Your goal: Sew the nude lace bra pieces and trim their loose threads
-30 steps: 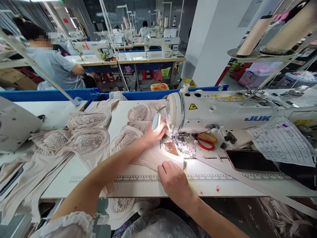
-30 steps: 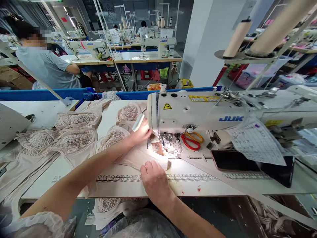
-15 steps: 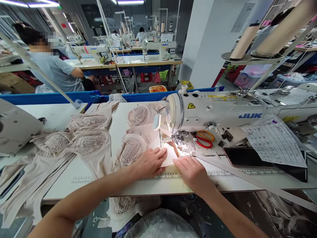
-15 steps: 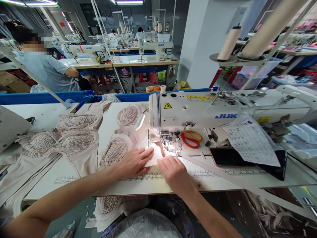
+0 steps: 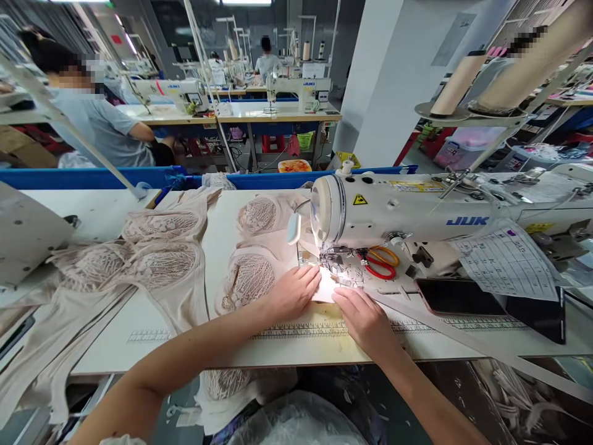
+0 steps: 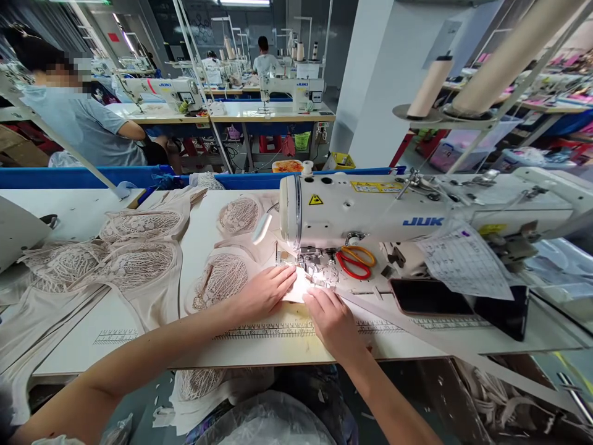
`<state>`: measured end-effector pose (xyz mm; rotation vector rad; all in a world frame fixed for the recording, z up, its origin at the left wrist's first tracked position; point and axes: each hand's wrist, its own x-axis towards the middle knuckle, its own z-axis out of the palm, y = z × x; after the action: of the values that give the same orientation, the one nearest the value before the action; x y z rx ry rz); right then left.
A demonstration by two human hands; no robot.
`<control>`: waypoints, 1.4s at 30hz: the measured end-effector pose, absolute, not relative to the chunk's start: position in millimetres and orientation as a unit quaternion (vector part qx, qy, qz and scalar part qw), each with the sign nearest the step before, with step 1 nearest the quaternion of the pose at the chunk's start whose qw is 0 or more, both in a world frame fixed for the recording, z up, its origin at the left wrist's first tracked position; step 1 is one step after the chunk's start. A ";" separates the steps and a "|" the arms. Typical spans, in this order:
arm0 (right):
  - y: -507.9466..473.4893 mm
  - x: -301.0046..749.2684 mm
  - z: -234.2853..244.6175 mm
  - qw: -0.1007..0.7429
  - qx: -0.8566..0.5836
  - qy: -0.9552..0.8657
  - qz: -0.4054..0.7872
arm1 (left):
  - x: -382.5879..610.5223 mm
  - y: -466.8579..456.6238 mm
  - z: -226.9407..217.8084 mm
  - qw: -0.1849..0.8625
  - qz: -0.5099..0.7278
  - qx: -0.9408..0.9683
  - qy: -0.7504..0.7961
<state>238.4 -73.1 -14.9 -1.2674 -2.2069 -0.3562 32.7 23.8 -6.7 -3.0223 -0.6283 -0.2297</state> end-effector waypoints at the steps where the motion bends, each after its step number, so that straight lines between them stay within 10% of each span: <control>1: -72.9 238.0 -14.5 0.281 -0.475 -0.824 -0.129 | 33.5 25.1 -6.5 0.025 -0.077 -0.976 -0.203; 42: -60.1 229.9 -13.4 0.257 -0.512 -0.811 -0.120 | 45.8 47.4 -22.7 0.013 -0.156 -0.963 -0.220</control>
<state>229.9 -60.1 -13.4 -1.3899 -2.1999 -0.3255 45.8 47.4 -22.7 -2.9997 -0.6843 -0.4846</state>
